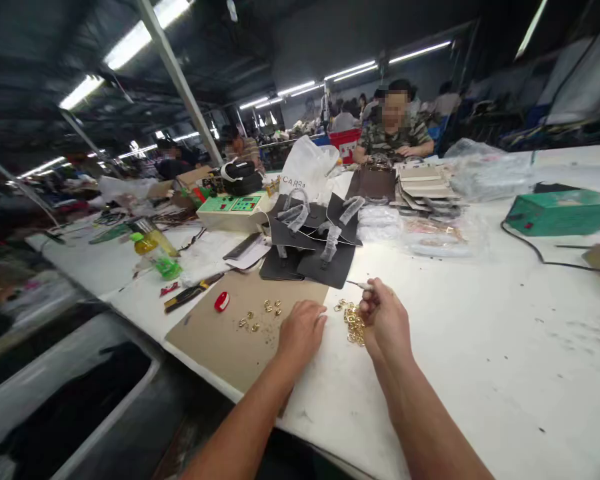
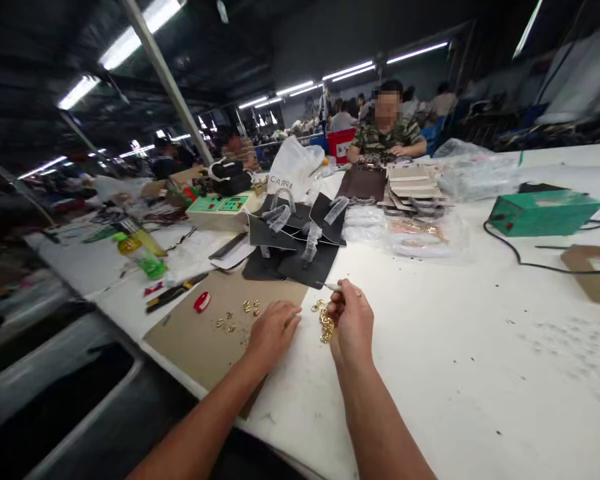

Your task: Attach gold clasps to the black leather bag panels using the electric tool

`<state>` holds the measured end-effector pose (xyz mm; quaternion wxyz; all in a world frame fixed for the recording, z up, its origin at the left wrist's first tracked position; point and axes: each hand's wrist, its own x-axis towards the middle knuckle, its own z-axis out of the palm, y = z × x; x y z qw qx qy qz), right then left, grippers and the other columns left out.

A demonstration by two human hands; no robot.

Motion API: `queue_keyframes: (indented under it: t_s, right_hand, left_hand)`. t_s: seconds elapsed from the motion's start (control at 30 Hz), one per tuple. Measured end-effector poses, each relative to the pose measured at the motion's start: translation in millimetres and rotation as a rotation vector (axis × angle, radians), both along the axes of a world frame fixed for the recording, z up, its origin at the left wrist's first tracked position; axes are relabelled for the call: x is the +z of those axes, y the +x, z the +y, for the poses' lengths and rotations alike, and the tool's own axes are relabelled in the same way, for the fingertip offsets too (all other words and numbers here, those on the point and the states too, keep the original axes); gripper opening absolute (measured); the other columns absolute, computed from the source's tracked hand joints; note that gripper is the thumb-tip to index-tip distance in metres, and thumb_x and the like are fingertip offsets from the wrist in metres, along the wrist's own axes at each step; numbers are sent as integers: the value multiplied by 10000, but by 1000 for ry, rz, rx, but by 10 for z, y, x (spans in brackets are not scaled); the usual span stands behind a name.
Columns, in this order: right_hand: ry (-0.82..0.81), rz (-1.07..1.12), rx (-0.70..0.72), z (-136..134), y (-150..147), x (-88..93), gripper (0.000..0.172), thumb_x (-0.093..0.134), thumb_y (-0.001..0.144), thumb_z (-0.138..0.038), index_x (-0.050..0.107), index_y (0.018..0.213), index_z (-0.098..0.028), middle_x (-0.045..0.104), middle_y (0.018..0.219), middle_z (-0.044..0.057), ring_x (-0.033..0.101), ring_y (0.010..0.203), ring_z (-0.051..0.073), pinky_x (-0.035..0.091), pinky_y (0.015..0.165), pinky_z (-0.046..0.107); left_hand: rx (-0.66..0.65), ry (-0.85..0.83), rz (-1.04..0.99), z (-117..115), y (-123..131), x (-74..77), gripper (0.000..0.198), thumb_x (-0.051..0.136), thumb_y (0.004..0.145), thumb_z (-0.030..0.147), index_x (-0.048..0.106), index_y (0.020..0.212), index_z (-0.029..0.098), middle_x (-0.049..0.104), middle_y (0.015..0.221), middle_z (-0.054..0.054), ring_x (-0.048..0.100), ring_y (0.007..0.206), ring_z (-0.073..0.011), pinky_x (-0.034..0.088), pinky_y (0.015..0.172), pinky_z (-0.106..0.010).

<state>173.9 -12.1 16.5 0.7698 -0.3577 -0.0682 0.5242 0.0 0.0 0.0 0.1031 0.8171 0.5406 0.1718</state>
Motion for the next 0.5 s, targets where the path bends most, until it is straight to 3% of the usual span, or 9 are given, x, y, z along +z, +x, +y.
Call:
queue_keyframes:
  t_s: [0.23,0.37,0.5]
  right_hand:
    - [0,43,110,-4,-70,-17,358,890,734,-406,693,925,-177,604,666,-51,521,501,56,439,439,130]
    - [-7,-6,145,-30,-118,-37,364,895,728,-402,703,934,-171,601,660,-50,523,501,63,441,434,140]
    - [-7,-85,175,-65,-150,-31,370,907,724,-410,713,932,-173,619,679,-36,537,519,73,455,451,153]
  left_hand:
    - [16,-28,-14,242,387,-137,122,651,960,278,751,1030,267,662,1071,-53,575,1093,-257,492,883,-362]
    - [48,-48,-86,247,394,-149,171,585,991,269,739,920,249,660,1045,-60,580,1086,-257,478,883,-362]
    - [126,-79,-249,21,225,-74,253,478,1037,281,694,917,225,687,1001,-53,630,974,-221,482,857,-332]
